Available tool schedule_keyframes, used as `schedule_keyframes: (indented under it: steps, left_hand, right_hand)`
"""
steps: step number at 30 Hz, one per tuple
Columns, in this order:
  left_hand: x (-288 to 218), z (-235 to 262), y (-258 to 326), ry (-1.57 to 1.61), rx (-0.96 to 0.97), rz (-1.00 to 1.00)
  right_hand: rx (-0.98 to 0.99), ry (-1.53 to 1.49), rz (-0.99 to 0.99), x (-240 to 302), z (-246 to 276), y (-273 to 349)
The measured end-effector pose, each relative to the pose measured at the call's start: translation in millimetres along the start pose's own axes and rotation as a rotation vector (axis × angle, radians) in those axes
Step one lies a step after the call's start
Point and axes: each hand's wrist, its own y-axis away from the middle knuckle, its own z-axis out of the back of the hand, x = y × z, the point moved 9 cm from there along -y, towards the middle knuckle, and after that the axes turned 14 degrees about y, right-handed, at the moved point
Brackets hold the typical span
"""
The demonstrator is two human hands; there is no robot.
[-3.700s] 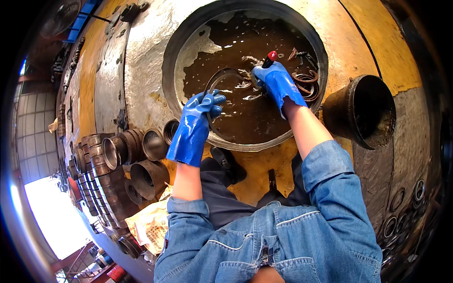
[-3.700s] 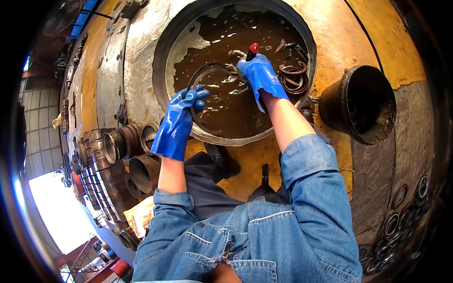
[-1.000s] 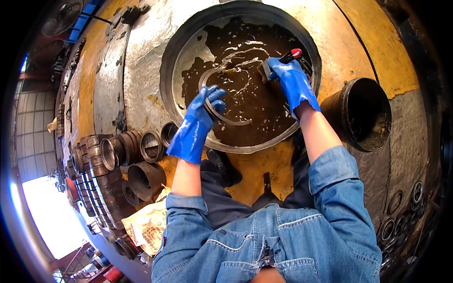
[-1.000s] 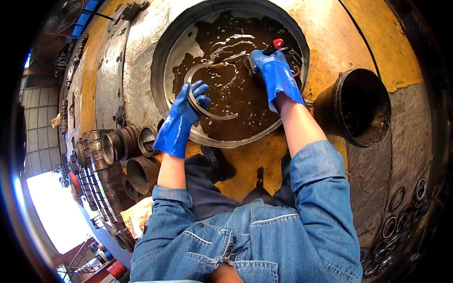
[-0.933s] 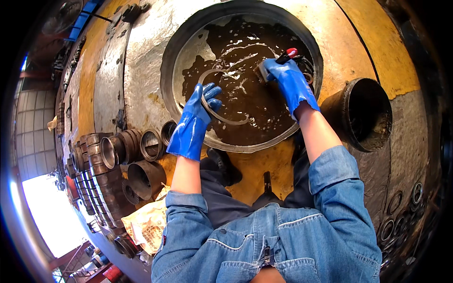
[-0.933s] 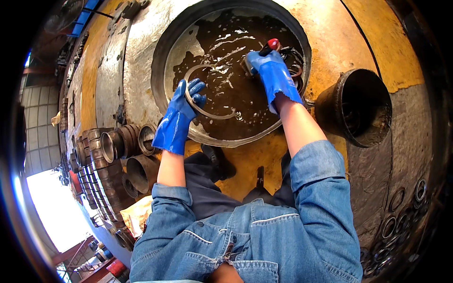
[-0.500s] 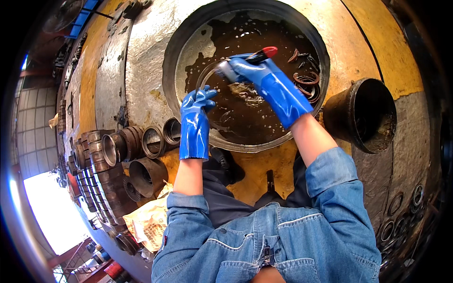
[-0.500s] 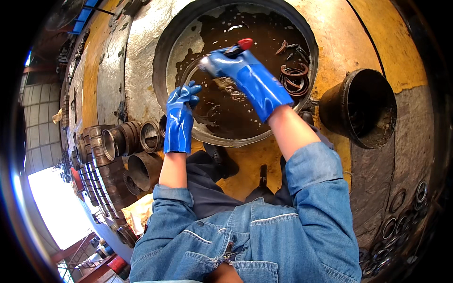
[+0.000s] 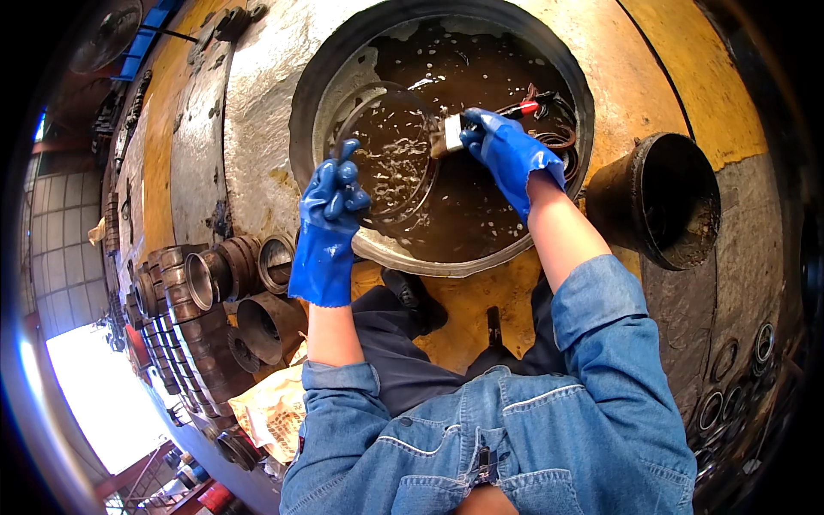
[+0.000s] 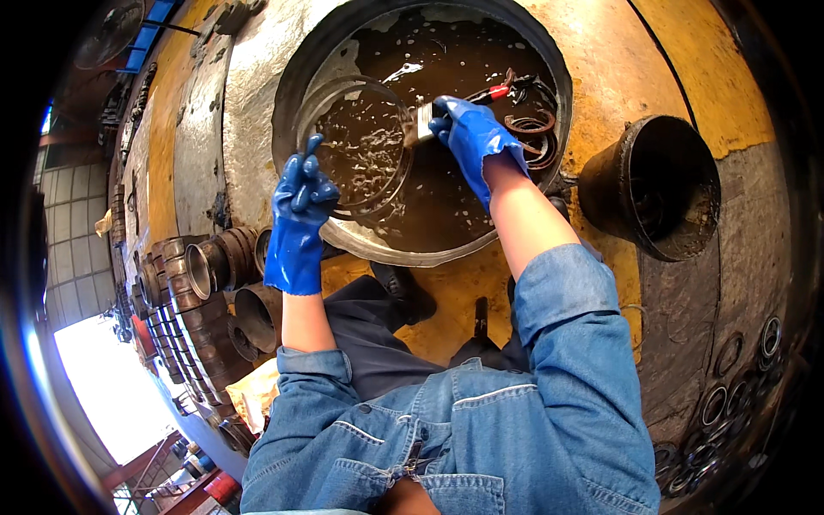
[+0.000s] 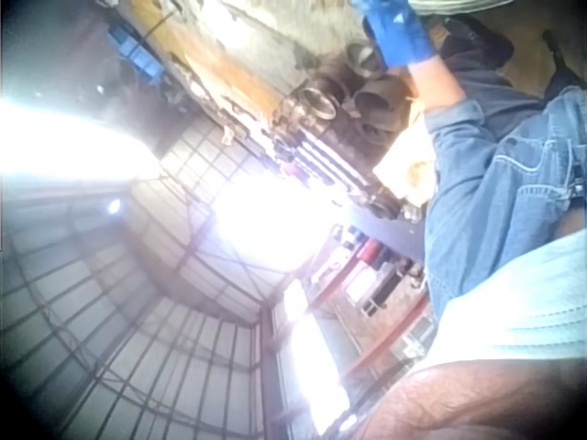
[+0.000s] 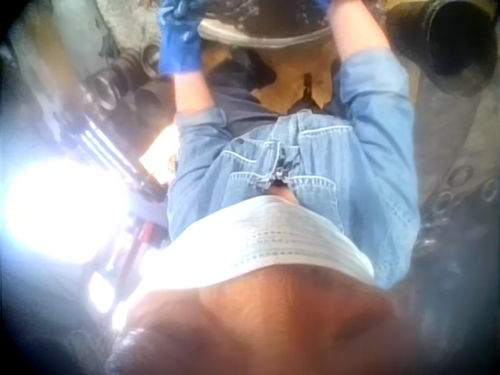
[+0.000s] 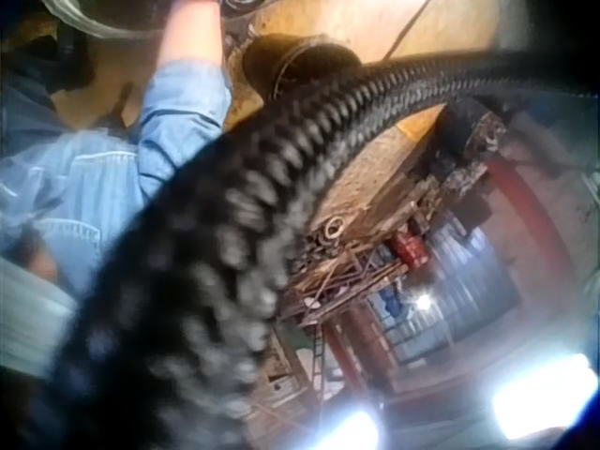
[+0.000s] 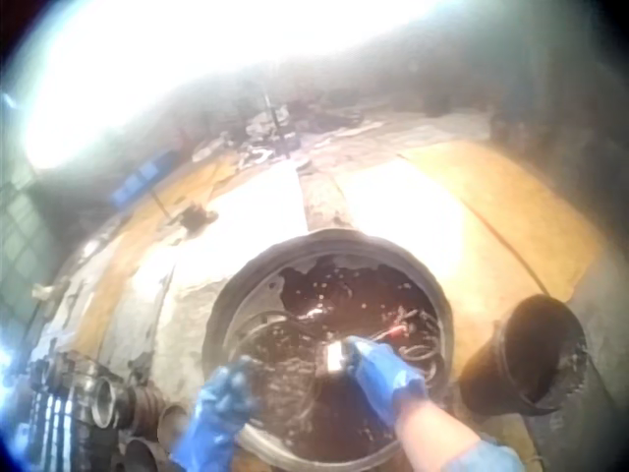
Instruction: The person uses a brush to scrub dark residue off various metal rings and mechanical components submerged in a basin of cleaning fluid. They pick up the items, scrub the surfaces, and move them between different containers in the workspace.
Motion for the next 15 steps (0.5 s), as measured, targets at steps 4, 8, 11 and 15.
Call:
schedule_keyframes:
  steps: [4, 8, 11, 15]
  left_hand:
    - [-27, 3, 2, 0.074, 0.001, -0.137]
    - [-28, 12, 1, 0.085, -0.064, -0.159]
    - [-28, 10, 5, 0.005, -0.098, -0.16]
    - [-10, 6, 1, -0.05, -0.132, -0.112]
  right_hand:
    - [0.213, 0.278, 0.186, -12, -17, -1]
    - [-0.053, 0.938, 0.207, 14, -7, -2]
    - [-0.296, 1.319, 0.223, 48, -20, 13]
    - [-0.189, 1.083, 0.966, 77, -65, 40]
